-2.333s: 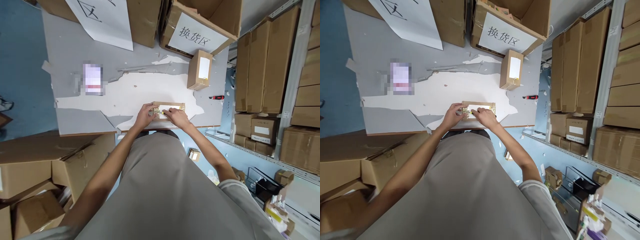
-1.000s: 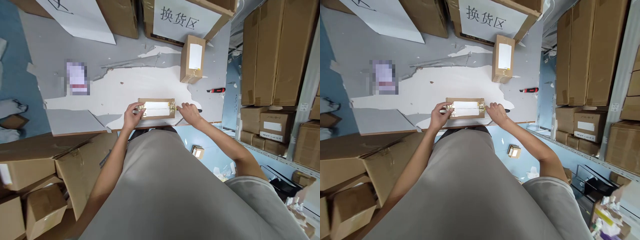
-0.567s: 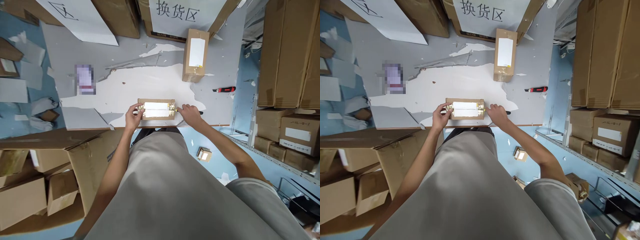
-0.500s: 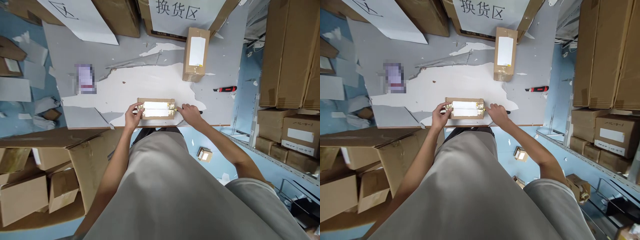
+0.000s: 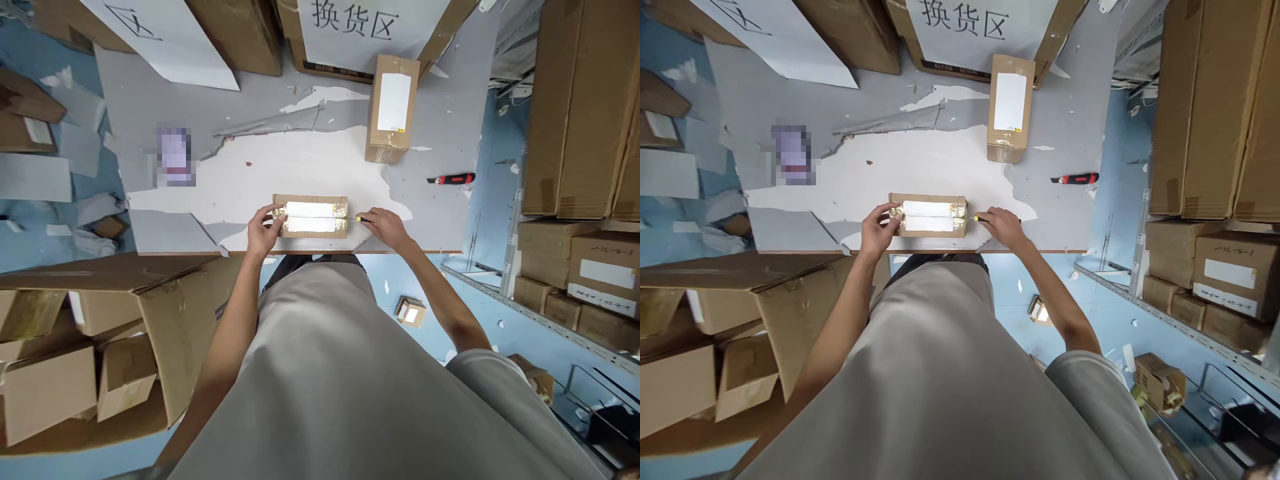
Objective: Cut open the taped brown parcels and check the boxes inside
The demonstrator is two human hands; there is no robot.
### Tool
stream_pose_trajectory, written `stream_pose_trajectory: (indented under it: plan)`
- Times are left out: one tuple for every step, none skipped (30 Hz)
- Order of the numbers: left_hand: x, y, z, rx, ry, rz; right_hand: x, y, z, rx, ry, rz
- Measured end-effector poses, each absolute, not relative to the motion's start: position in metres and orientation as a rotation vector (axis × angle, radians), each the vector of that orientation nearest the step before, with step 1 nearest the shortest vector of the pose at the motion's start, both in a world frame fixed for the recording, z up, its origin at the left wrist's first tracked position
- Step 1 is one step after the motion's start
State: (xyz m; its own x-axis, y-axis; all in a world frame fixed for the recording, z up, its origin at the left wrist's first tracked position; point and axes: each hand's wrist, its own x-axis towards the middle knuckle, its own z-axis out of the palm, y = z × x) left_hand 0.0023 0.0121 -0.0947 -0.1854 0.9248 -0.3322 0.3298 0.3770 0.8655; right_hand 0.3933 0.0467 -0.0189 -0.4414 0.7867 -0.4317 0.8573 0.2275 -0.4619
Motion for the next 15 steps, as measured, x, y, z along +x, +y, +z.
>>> stream_pose_trajectory:
  plan:
    - [-0.001,0.013,-0.095,1.085,1.716,0.833,0.397,0.044,-0.024,1.659,2.405,-1.137]
    - [-0.005,0.013,-0.096,1.054,1.714,0.855,0.400,0.040,-0.029,1.745,2.417,-1.278]
    - [-0.010,0.013,-0.097,1.018,1.713,0.877,0.401,0.036,-0.034,1.865,2.401,-1.424]
    - [-0.015,0.013,-0.098,0.980,1.711,0.895,0.399,0.032,-0.039,2.014,2.344,-1.567]
    - [-0.021,0.013,-0.099,0.943,1.708,0.906,0.395,0.028,-0.044,2.174,2.242,-1.705]
    - [-0.027,0.013,-0.100,0.912,1.706,0.909,0.388,0.023,-0.050,2.330,2.099,-1.830]
    - [-0.032,0.012,-0.102,0.890,1.706,0.906,0.378,0.019,-0.056,2.464,1.928,-1.941]
    - [-0.037,0.012,-0.103,0.878,1.710,0.903,0.366,0.015,-0.063,2.567,1.744,-2.038]
    - [-0.042,0.012,-0.104,0.874,1.715,0.904,0.353,0.012,-0.068,2.642,1.566,-2.115]
    - [-0.046,0.011,-0.105,0.874,1.720,0.909,0.339,0.009,-0.074,2.689,1.410,-2.179]
    - [-0.050,0.011,-0.107,0.874,1.724,0.917,0.325,0.007,-0.078,2.719,1.279,-2.233]
    - [-0.054,0.011,-0.108,0.872,1.724,0.924,0.311,0.005,-0.080,2.737,1.172,-2.282]
    - [-0.058,0.010,-0.109,0.869,1.722,0.929,0.299,0.003,-0.080,2.744,1.091,-2.326]
    - [-0.061,0.010,-0.111,0.867,1.719,0.932,0.288,0.002,-0.078,2.749,1.034,-2.360]
    - [-0.064,0.011,-0.113,0.866,1.716,0.936,0.280,0.001,-0.074,2.755,1.001,-2.380]
